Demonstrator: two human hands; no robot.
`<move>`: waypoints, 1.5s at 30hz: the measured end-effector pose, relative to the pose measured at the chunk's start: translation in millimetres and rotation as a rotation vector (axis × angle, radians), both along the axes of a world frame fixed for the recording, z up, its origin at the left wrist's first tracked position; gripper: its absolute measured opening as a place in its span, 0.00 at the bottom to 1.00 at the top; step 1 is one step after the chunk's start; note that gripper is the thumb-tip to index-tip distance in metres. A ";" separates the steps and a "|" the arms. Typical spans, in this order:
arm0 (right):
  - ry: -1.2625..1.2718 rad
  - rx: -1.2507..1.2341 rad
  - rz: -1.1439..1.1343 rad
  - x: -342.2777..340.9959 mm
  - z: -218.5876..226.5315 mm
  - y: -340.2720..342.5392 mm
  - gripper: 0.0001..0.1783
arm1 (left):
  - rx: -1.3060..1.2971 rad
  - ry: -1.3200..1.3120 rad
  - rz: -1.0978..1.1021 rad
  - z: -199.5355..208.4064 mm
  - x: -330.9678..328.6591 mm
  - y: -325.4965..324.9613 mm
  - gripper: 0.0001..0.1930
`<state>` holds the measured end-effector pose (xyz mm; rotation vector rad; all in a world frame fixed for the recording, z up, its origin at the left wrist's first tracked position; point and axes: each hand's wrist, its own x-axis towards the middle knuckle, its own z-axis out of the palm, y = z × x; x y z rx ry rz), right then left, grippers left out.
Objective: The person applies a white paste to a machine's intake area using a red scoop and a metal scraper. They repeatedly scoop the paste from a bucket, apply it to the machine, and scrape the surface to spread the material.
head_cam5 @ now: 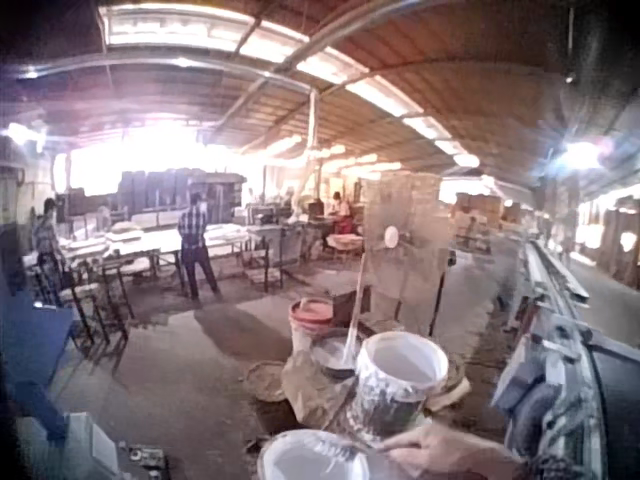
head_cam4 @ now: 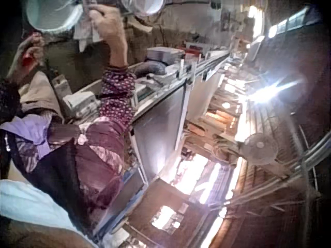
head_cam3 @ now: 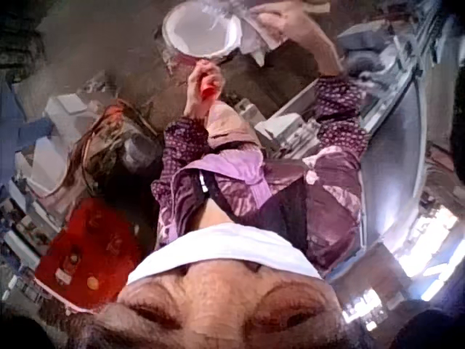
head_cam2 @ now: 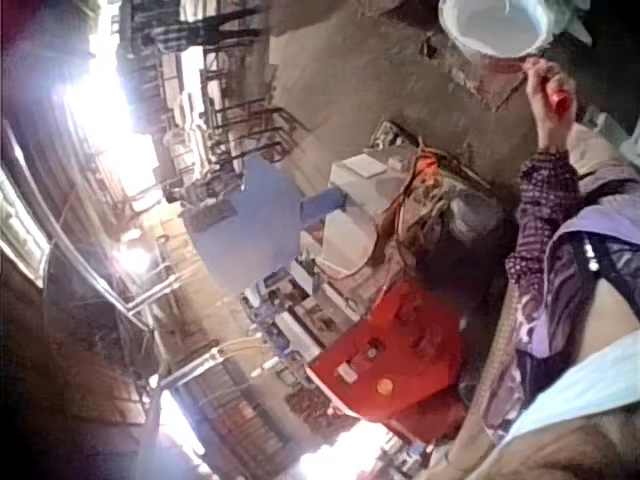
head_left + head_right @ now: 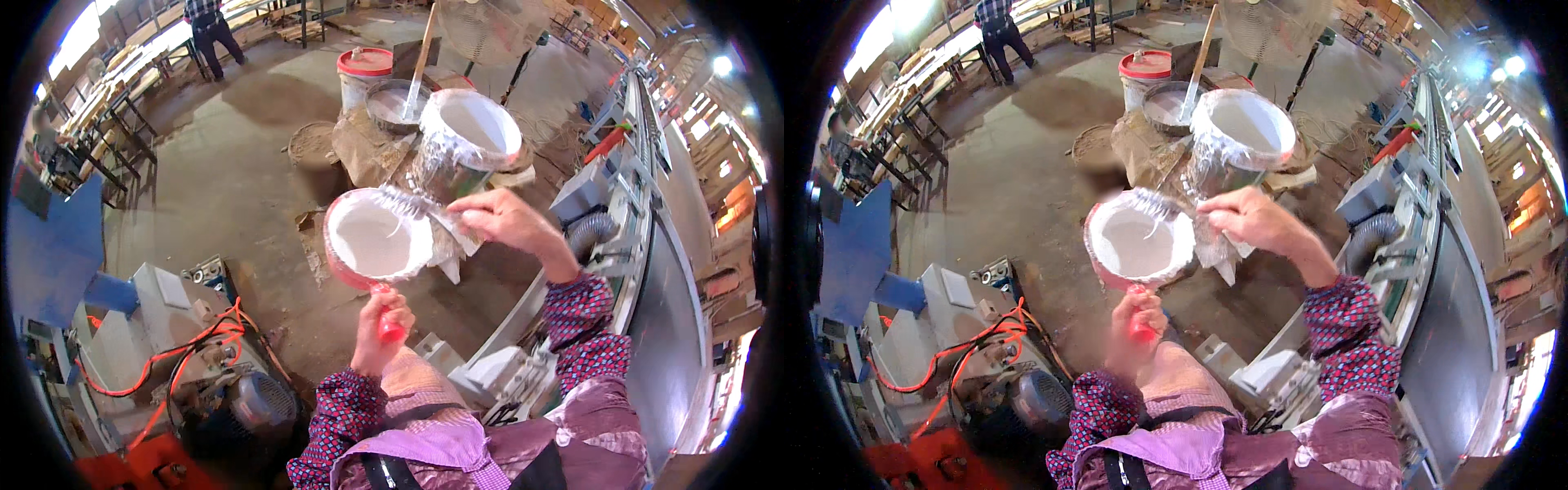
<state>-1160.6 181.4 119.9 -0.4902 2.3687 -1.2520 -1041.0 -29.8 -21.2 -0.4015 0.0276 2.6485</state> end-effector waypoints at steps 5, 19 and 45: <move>0.653 0.519 0.238 -134.5 21.6 -4.8 0.11 | -0.002 -0.002 -0.092 -13.5 -81.2 28.7 0.05; 0.928 1.291 0.712 -182.8 -16.3 -10.7 0.14 | -0.041 -0.146 -0.202 -21.3 -177.9 59.1 0.05; 0.525 1.455 0.277 -125.1 20.2 -60.9 0.17 | -0.086 -0.231 -0.484 -11.5 -229.5 5.6 0.04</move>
